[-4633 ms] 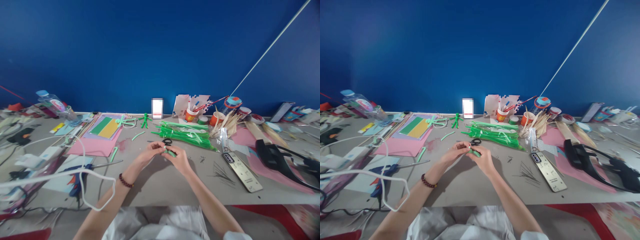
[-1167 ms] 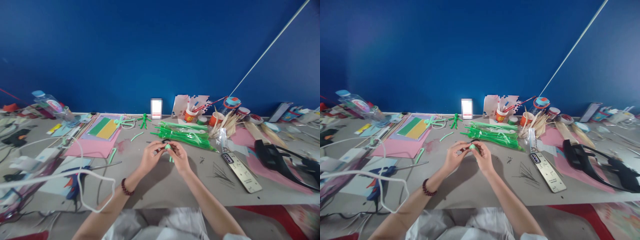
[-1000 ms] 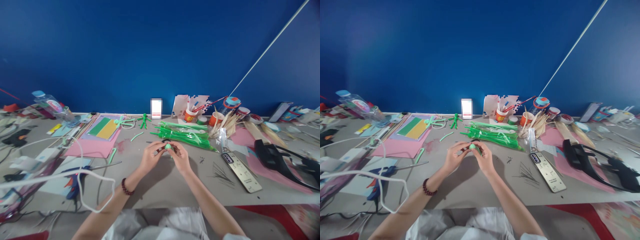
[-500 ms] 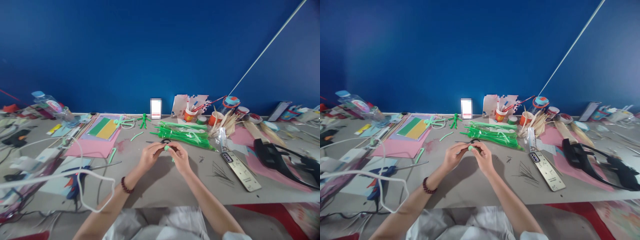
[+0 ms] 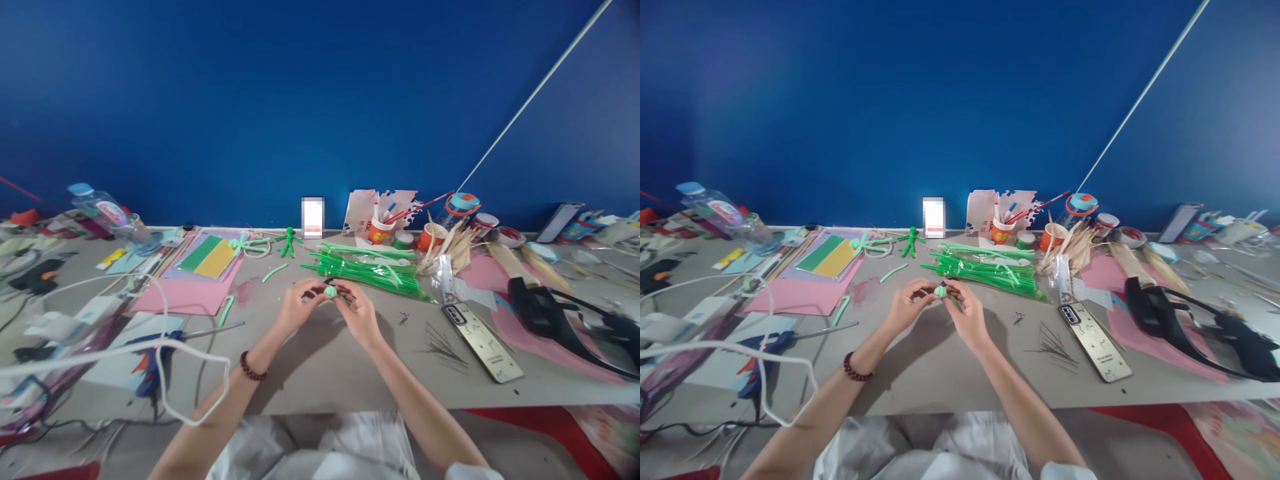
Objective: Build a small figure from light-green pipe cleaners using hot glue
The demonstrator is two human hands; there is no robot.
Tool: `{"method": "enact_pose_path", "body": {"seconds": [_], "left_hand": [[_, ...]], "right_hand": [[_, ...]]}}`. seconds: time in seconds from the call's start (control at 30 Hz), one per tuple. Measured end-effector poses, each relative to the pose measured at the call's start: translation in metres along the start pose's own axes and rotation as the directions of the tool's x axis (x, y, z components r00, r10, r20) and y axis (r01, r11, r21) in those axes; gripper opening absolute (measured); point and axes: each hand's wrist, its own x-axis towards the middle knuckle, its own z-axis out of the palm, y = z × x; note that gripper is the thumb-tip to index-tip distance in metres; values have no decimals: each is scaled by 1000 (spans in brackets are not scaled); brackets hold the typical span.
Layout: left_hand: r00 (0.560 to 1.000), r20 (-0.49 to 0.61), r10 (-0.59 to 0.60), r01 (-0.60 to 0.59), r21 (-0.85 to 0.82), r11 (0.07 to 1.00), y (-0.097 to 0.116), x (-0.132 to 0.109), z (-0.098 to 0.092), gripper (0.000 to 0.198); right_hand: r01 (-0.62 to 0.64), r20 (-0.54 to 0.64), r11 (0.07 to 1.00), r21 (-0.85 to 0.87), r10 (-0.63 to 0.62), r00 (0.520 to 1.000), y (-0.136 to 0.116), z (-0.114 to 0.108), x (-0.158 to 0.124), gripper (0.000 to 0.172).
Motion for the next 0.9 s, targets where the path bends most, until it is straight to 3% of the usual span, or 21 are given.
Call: {"method": "enact_pose_path", "body": {"seconds": [0.1,0.23,0.43,0.53,0.63,0.77,0.9], "left_hand": [[996,4,-89,89,-65,994,-4,2,0,22],[982,23,-188,189,-214,958,-7,2,3,27],[957,61,-285,287,-369,884,-4,0,8,29],[941,97,-325,336,-407,849,-2,-1,8,30],[933,100,-346,355,-417,837,-1,-1,6,30],[944,102,-314,328,-402,855,-1,0,5,29],[953,90,-288,299,-401,866,-5,0,5,29]], "right_hand": [[70,-16,985,-157,-74,997,-4,-1,-1,25],[215,12,898,-385,-228,974,-12,-1,-4,18],[322,43,802,-503,-348,936,-8,-2,-9,23],[267,-8,833,-485,-309,951,-6,-3,-6,24],[132,-48,913,-386,-163,985,-5,-5,-2,25],[14,-43,942,-336,-30,999,-4,-7,2,15],[97,-62,920,-380,-130,990,-5,-7,0,11]]}}
